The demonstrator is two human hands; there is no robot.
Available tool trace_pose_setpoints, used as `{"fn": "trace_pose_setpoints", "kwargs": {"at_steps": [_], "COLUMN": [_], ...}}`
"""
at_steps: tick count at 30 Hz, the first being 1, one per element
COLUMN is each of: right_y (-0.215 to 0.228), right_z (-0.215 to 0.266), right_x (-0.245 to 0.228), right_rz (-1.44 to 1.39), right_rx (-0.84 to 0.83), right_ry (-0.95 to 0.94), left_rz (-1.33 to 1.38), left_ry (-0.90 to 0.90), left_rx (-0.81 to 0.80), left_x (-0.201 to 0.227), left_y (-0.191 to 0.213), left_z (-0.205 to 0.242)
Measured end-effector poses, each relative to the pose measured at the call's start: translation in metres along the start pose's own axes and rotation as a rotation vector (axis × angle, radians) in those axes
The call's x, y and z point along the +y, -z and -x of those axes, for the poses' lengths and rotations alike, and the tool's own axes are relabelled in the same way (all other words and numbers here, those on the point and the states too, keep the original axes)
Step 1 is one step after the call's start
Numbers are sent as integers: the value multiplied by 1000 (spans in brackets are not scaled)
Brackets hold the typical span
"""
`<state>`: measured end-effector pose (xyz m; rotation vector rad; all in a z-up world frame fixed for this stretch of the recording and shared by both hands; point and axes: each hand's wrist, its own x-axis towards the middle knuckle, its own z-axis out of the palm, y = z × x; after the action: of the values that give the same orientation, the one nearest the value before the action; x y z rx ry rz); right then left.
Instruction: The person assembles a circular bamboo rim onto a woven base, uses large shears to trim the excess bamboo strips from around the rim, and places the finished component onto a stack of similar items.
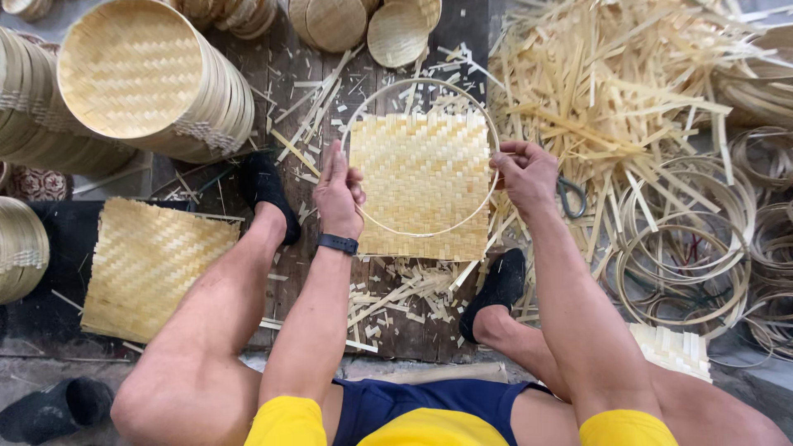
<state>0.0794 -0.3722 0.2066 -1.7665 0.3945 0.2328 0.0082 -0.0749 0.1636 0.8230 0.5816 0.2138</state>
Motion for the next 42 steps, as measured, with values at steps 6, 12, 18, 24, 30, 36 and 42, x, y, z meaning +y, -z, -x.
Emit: {"fn": "trace_pose_setpoints", "kwargs": {"at_steps": [6, 12, 18, 24, 30, 36, 42], "right_y": [-22, -37, -35, -33, -33, -32, -34], "right_z": [-31, -21, -15, -19, -17, -16, -20], "right_x": [93, 110, 109, 111, 119, 119, 127], "right_rz": [461, 554, 530, 592, 572, 544, 501], "right_rx": [120, 184, 249, 193, 200, 232, 260], "right_ry": [116, 17, -22, -65, -11, -90, -98], "left_rz": [-887, -1182, -1221, -1270, -1297, -1257, -1247], "left_ry": [-279, -228, -160, -201, -164, -76, 13], "left_rx": [104, 131, 178, 147, 134, 151, 162], "left_x": [-74, -81, -65, -66, -63, -60, -58], "left_y": [78, 86, 78, 82, 81, 80, 80], "left_z": [-56, -67, -60, -65, -72, -72, -77]}}
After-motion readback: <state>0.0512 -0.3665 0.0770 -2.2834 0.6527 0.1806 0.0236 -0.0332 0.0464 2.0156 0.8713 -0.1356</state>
